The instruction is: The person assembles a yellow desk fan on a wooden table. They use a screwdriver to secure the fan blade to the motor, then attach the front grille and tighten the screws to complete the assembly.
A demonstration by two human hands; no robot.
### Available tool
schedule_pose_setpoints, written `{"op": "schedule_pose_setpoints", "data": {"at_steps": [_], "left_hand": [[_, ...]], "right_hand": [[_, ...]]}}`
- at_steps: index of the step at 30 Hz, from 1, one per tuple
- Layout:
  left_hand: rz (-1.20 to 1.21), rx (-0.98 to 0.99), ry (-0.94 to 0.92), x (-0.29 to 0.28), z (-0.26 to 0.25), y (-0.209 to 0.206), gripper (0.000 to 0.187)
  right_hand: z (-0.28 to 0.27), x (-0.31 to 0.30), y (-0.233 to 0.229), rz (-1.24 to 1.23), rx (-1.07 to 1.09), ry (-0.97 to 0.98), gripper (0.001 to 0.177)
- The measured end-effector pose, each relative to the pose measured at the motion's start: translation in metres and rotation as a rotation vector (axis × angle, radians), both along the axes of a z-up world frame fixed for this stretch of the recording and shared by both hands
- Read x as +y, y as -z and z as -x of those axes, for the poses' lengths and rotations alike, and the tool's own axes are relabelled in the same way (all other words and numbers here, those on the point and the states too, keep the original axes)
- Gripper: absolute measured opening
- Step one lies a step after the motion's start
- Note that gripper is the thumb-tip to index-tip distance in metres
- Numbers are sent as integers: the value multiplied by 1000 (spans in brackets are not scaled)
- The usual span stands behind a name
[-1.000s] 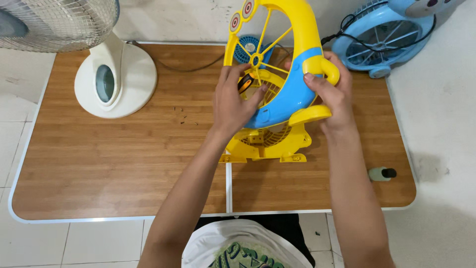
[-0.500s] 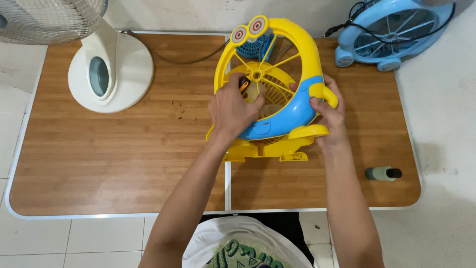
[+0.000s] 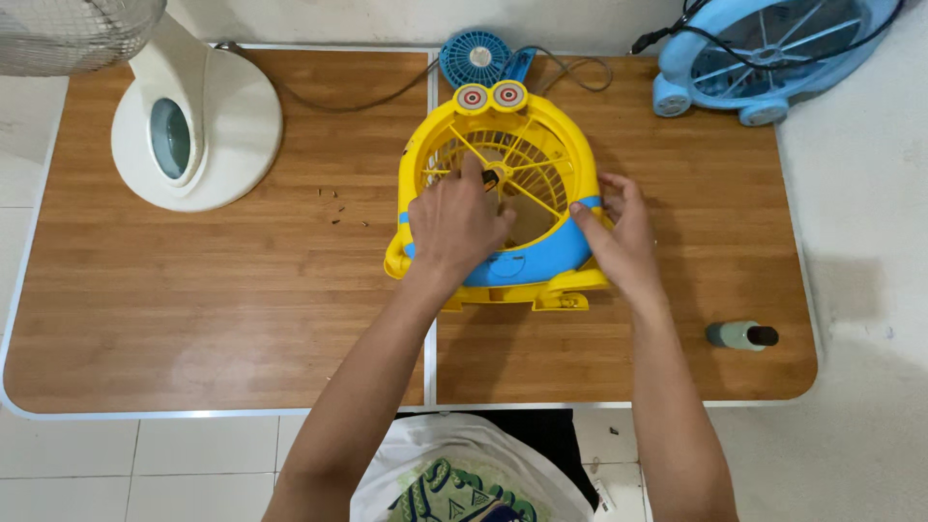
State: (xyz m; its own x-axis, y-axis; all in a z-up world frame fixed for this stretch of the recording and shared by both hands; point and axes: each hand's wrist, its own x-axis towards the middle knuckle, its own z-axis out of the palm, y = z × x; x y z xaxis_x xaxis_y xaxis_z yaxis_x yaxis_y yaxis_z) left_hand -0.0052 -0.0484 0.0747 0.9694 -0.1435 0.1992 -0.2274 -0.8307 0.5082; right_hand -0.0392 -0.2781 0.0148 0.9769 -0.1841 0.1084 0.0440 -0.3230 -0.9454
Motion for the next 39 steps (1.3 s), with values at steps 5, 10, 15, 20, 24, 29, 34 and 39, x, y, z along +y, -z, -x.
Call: {"op": "schedule_pose_setpoints", "data": {"at_steps": [5,10,15,20,24,29,34,39], "left_hand": [[-50,-48,-14,-8,6,5,69],[-49,-88,-14,-12,9,11,80],[-73,-68,14,-8,9,18,69],[-45,-94,33,-3,9,22,54],[-29,-211,41,6,10,22,42],[-14,-173,-110,28,11,17,38],[22,-13,-278,60,10,22,44],[197,63,-351,71,9,38,51]], "right_hand": [[6,18,-15,423,5,124,58],[7,31,-25,515,52,167,55],[7,32,-17,557,64,174,56],[9,37,1,485,23,171,64],[8,43,9,449,-11,158,69],[4,48,8,501,14,137,73],[-2,51,7,541,89,146,72],[-4,55,12,472,24,141,71]]}}
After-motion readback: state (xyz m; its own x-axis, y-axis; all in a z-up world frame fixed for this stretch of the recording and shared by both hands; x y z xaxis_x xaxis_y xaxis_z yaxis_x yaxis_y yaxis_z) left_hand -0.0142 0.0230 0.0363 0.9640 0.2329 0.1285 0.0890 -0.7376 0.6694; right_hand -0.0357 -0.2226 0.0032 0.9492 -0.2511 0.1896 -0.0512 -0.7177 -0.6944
